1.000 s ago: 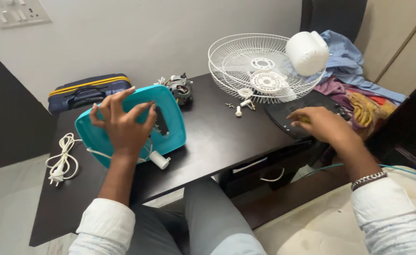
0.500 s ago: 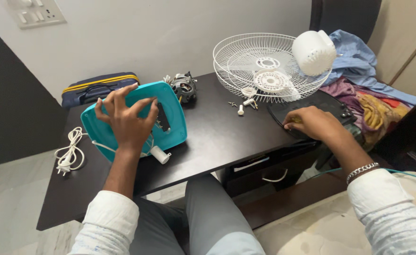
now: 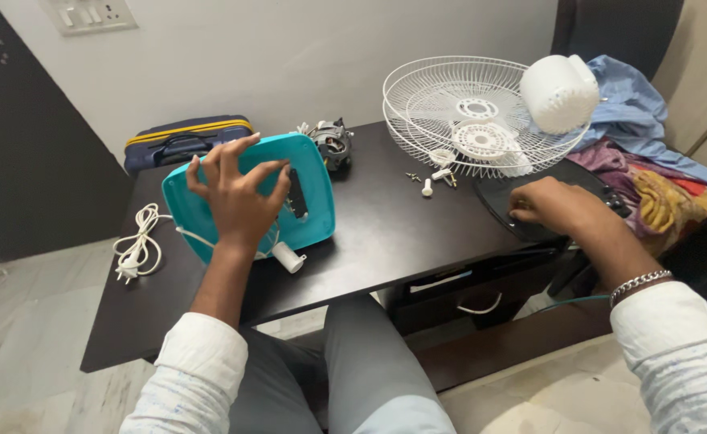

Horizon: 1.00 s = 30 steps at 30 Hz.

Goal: The person uses a screwdriver to adjust screws and components inside a teal plastic housing. They connect wires to a small white cylindrical component and continue tightening screws on the housing.

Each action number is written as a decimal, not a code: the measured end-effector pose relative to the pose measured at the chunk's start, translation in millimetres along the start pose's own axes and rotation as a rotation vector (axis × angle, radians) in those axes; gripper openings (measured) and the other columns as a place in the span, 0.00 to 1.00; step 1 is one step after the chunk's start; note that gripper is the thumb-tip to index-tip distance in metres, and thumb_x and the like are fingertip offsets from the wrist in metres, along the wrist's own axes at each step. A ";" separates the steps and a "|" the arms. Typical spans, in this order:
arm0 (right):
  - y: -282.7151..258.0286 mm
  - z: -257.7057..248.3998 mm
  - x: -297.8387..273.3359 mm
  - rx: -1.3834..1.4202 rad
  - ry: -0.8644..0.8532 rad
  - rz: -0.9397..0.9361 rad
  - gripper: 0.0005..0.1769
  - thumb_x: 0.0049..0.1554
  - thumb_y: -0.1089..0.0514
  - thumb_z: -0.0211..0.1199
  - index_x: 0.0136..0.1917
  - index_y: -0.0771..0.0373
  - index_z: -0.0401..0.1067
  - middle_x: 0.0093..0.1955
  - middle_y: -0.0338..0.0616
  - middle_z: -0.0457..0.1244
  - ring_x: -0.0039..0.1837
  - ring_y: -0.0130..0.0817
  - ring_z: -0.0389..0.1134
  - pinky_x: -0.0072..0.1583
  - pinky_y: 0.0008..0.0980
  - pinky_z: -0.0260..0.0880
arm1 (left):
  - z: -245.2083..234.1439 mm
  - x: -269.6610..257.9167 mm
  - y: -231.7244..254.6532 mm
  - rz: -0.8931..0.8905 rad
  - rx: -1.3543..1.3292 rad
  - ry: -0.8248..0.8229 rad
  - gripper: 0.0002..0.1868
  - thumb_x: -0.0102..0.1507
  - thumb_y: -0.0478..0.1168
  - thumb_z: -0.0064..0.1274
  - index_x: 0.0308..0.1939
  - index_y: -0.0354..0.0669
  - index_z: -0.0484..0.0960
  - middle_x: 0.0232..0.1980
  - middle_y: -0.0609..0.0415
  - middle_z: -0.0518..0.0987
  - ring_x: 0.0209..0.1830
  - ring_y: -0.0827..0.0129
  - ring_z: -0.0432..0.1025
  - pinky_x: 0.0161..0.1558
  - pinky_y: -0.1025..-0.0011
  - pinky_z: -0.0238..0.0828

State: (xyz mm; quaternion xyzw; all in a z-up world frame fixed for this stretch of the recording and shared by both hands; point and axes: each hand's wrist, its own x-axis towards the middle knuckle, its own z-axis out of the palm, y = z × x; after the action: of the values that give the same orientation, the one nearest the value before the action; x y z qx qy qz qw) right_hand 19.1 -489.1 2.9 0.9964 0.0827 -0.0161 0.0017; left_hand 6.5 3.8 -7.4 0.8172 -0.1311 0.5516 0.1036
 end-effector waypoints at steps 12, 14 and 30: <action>-50.8 -13.1 -7.7 0.349 0.353 -0.119 0.14 0.54 0.51 0.69 0.52 0.58 0.80 0.49 0.49 0.72 0.52 0.45 0.75 0.53 0.42 0.73 | -24.0 -7.6 -4.4 0.221 0.147 -0.003 0.17 0.60 0.55 0.68 0.51 0.65 0.85 0.73 0.57 0.71 0.76 0.57 0.57 0.77 0.56 0.36; -77.5 -11.6 -5.5 0.535 0.431 -0.224 0.13 0.54 0.54 0.69 0.51 0.61 0.79 0.47 0.48 0.73 0.49 0.39 0.75 0.52 0.37 0.73 | -28.5 -15.9 -2.5 0.194 0.082 -0.090 0.27 0.58 0.58 0.68 0.58 0.60 0.81 0.69 0.54 0.71 0.72 0.57 0.58 0.72 0.55 0.40; -271.5 25.4 10.8 0.908 0.468 -0.525 0.09 0.52 0.60 0.70 0.47 0.65 0.78 0.39 0.44 0.70 0.39 0.30 0.69 0.44 0.30 0.69 | -22.5 -33.5 21.5 0.038 -0.133 -0.281 0.44 0.55 0.50 0.68 0.71 0.50 0.65 0.61 0.51 0.76 0.62 0.60 0.71 0.67 0.51 0.52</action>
State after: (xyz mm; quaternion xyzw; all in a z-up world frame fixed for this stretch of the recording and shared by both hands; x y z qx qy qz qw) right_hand -15.8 -219.7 -23.0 0.8203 0.3106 0.1709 -0.4489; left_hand -32.2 -6.0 -29.6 0.8750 -0.1961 0.4239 0.1276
